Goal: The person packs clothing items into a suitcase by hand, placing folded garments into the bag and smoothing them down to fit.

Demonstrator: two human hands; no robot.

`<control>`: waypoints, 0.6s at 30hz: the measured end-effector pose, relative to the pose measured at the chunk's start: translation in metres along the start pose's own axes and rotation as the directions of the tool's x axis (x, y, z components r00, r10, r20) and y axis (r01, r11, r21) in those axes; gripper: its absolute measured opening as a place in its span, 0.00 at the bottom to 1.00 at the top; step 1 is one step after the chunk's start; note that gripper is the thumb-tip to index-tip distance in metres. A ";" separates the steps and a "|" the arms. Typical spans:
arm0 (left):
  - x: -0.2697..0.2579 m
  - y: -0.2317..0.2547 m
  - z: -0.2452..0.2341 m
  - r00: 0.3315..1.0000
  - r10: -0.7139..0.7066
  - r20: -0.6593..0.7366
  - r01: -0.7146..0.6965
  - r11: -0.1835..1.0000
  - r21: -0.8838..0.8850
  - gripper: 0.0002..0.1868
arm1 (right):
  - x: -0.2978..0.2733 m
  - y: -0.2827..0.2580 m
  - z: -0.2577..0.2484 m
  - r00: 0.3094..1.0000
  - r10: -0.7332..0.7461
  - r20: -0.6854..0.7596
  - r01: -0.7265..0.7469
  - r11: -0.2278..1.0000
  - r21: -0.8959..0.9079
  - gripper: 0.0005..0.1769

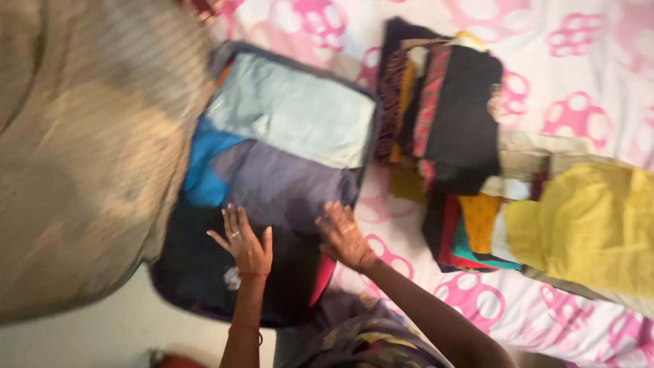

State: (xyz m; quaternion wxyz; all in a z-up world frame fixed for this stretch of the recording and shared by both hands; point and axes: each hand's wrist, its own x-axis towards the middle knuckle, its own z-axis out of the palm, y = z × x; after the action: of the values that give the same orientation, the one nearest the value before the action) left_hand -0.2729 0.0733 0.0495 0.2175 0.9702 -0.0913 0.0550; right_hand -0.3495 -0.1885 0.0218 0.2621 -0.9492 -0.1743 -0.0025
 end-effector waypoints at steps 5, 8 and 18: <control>0.050 0.090 0.053 0.957 0.290 -0.013 -0.276 0.896 -0.349 0.34 | -0.031 0.146 -0.072 0.558 0.534 -0.635 -0.594 0.792 0.144 0.27; 0.068 0.140 0.124 0.924 0.285 0.256 -0.043 0.741 -0.670 0.16 | -0.077 0.233 -0.100 0.324 0.494 -0.807 -0.737 0.666 0.112 0.26; 0.103 0.275 0.240 0.772 0.362 0.522 0.215 0.624 -0.751 0.22 | -0.092 0.340 -0.154 0.148 0.912 -0.381 -0.966 0.217 0.143 0.41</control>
State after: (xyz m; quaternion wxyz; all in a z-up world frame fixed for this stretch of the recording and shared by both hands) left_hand -0.2115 -0.2902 -0.0378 0.5673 0.7325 -0.2157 -0.3084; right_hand -0.3099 -0.5684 -0.0237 0.1696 -0.8420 0.5108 -0.0375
